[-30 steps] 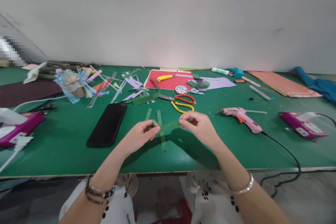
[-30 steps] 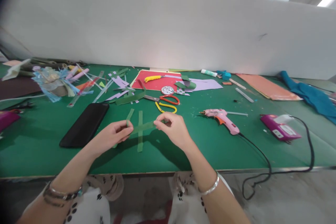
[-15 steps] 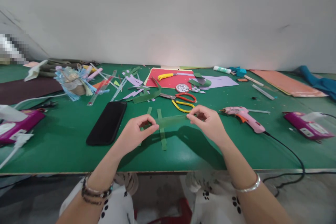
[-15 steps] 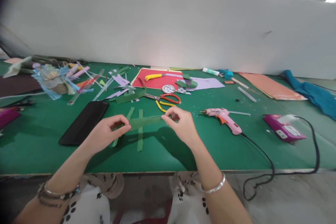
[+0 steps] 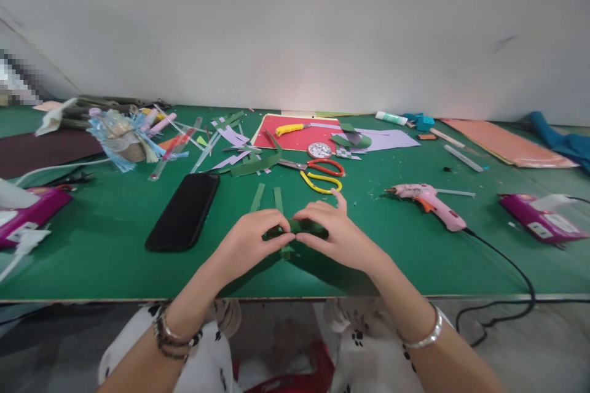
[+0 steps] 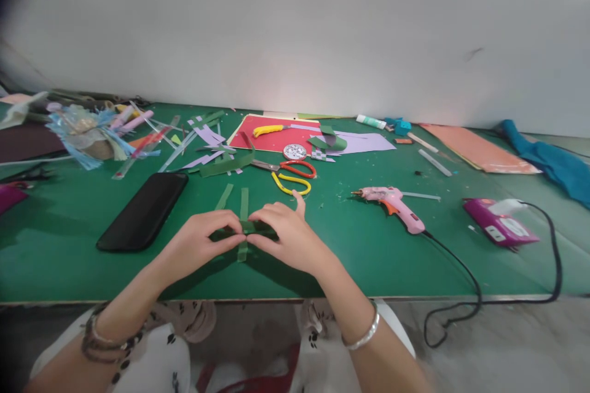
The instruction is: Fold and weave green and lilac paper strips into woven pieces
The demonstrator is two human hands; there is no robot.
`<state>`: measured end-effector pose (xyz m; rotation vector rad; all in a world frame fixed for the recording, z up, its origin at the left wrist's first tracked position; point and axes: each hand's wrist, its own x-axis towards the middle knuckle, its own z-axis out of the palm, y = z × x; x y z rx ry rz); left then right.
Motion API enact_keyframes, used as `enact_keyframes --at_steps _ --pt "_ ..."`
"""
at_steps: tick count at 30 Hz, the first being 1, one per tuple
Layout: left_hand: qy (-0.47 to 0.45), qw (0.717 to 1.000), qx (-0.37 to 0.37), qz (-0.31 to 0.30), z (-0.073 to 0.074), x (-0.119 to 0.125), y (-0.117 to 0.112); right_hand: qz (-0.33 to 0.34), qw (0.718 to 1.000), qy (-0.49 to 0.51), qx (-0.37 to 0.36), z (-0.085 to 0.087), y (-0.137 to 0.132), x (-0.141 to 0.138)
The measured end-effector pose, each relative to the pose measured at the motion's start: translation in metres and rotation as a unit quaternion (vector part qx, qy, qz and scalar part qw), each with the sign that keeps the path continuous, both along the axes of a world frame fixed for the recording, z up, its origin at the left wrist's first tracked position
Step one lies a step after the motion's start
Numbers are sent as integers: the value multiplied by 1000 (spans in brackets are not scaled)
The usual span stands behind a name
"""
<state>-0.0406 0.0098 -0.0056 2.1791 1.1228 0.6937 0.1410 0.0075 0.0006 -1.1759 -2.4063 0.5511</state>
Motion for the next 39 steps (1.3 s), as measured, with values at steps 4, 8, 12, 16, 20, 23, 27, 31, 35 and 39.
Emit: enact_keyframes --at_steps 4,8,12,16,20,23,27,31,35,39 --pt "-25 1000 11 -1 -1 -1 0 3 1000 -2 -8 -3 3 2" --pt "-22 999 12 25 -2 -2 0 36 999 3 -15 -6 6 2" --pt "-60 994 -21 87 -1 -2 1 48 998 24 -43 -3 7 2" --pt "-90 986 -103 93 -3 -2 3 59 996 26 -56 -1 5 2" --pt "-107 980 -148 75 -2 -2 3 60 997 16 -43 -1 6 1" --pt "-112 981 -127 93 -2 -2 2 53 998 5 -36 -3 6 2" --pt "-99 985 -80 115 -2 -2 1 12 999 18 -30 -3 6 0" --pt "-112 982 -61 140 -2 1 0 -34 996 63 -50 -3 3 -5" --pt "-124 980 -74 139 -4 2 0 -43 992 90 -76 -3 2 -8" --pt "-159 971 -120 129 -6 1 2 -30 992 95 -76 -2 2 -8"
